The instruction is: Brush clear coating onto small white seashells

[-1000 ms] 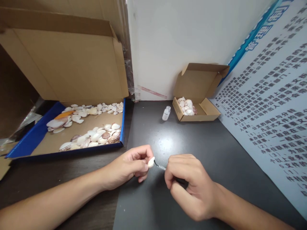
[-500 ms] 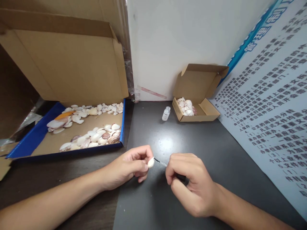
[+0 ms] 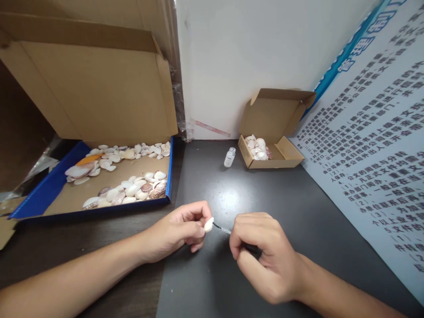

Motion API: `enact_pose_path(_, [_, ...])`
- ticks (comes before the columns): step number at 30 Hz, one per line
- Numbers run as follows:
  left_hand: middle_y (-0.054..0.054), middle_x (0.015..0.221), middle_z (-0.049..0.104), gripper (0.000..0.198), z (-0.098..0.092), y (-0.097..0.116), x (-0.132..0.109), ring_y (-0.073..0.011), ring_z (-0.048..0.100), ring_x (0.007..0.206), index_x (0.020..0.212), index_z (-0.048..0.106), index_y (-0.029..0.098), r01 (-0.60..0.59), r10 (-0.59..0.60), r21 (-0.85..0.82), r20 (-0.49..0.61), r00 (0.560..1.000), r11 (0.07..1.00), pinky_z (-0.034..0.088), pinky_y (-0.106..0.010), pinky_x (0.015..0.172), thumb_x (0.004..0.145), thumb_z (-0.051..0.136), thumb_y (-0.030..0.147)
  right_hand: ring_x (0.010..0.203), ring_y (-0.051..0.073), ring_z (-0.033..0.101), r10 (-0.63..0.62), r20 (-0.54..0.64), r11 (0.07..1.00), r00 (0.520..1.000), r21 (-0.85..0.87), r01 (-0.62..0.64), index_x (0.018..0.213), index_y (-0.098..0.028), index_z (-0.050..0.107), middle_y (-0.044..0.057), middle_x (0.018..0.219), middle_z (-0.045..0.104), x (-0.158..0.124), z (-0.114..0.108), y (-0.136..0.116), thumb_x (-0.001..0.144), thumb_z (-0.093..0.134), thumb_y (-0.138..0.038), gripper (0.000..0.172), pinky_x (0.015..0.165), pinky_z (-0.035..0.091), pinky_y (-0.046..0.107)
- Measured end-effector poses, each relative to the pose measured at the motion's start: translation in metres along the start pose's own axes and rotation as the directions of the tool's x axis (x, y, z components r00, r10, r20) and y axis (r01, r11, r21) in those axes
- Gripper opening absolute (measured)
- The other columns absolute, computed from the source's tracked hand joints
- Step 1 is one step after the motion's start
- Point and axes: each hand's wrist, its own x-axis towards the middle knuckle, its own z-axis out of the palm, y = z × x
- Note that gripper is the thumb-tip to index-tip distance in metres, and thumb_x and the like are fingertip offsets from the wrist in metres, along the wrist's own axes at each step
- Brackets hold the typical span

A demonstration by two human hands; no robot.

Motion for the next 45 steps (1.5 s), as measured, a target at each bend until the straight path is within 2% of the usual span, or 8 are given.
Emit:
enact_pose_path(4, [0.006,0.064,0.040,0.015,-0.002,-0.001,0.000,-0.0065,0.037,0.051,0.072,0.050,0.018,-0.004,0.004,0.007,0.015,1.000,1.000,0.034,-0.022,0.050,0.072,0.065,0.022,0.047,0.009,0.034,0.002,-0.049,1.000,0.999,-0.009,-0.002,0.058,-0.019,0.042,-0.005,0.051,0.040,-0.001,0.000,0.001,0.064,0.042,-0.003,0.017,0.049,0.027,0.024])
enact_pose_path(12, [0.005,0.066,0.042,0.013,-0.001,0.000,-0.001,-0.0074,0.040,0.052,0.074,0.051,0.018,0.005,-0.005,-0.002,0.005,1.000,1.000,0.034,-0.022,0.051,0.072,0.064,0.021,0.047,0.009,0.035,-0.005,0.050,0.999,0.999,0.038,0.003,0.060,-0.019,0.042,-0.004,0.052,0.041,-0.001,0.003,0.002,0.063,0.042,-0.005,0.015,0.050,0.029,0.024])
enact_pose_path(18, [0.005,0.065,0.041,0.013,0.000,0.001,0.000,-0.0074,0.039,0.051,0.073,0.052,0.018,0.007,-0.007,0.005,-0.005,1.000,1.000,0.034,-0.022,0.050,0.073,0.064,0.023,0.048,0.009,0.037,0.011,-0.016,1.000,1.000,0.006,-0.011,0.061,-0.019,0.042,-0.004,0.053,0.043,-0.002,0.001,0.004,0.065,0.042,-0.003,0.017,0.050,0.028,0.024])
enact_pose_path(24, [0.005,0.064,0.040,0.015,0.000,0.000,0.000,-0.0073,0.037,0.052,0.073,0.051,0.018,0.016,-0.016,-0.006,-0.017,1.000,1.000,0.035,-0.022,0.050,0.074,0.065,0.024,0.047,0.010,0.034,0.001,0.101,0.999,0.995,0.035,-0.005,0.060,-0.020,0.039,-0.005,0.052,0.038,-0.001,0.002,0.002,0.062,0.042,-0.005,0.016,0.051,0.029,0.025])
enact_pose_path(30, [0.007,0.060,0.036,0.019,0.003,0.002,0.001,-0.0057,0.030,0.048,0.077,0.054,0.017,0.024,-0.028,-0.070,-0.054,0.998,0.997,0.034,-0.021,0.050,0.077,0.069,0.028,0.050,0.010,0.037,0.007,0.055,0.997,0.998,0.072,-0.011,0.064,-0.020,0.041,-0.004,0.056,0.042,0.000,-0.003,0.000,0.064,0.041,-0.005,0.015,0.052,0.030,0.024])
enact_pose_path(35, [0.006,0.063,0.036,0.009,0.009,0.010,0.005,-0.0054,0.030,0.050,0.078,0.053,0.016,0.026,-0.061,-0.213,-0.162,0.985,0.977,0.031,-0.020,0.049,0.082,0.061,0.019,0.051,0.011,0.037,0.186,0.054,0.975,0.981,0.114,-0.191,0.077,-0.021,0.046,-0.006,0.059,0.039,0.001,-0.009,0.012,0.073,0.043,-0.010,0.013,0.050,0.029,0.025])
enact_pose_path(41, [0.005,0.066,0.035,0.012,0.016,0.023,0.022,-0.0060,0.029,0.050,0.074,0.049,0.016,-0.040,-0.030,-0.362,-0.187,0.982,0.931,0.030,-0.021,0.050,0.084,0.054,0.015,0.055,0.012,0.034,0.422,-0.059,0.866,0.905,0.323,-0.382,0.078,-0.022,0.044,-0.006,0.062,0.037,0.022,-0.017,0.027,0.079,0.039,-0.016,0.008,0.052,0.030,0.025])
enact_pose_path(45, [0.005,0.065,0.032,0.011,0.011,0.030,0.035,-0.0069,0.029,0.050,0.073,0.049,0.016,-0.085,-0.005,-0.440,-0.199,0.980,0.894,0.030,-0.022,0.050,0.083,0.053,0.016,0.055,0.012,0.033,0.413,0.069,0.853,0.908,0.321,-0.412,0.072,-0.021,0.045,-0.006,0.061,0.037,0.049,-0.034,0.028,0.073,0.043,-0.014,0.007,0.053,0.028,0.026])
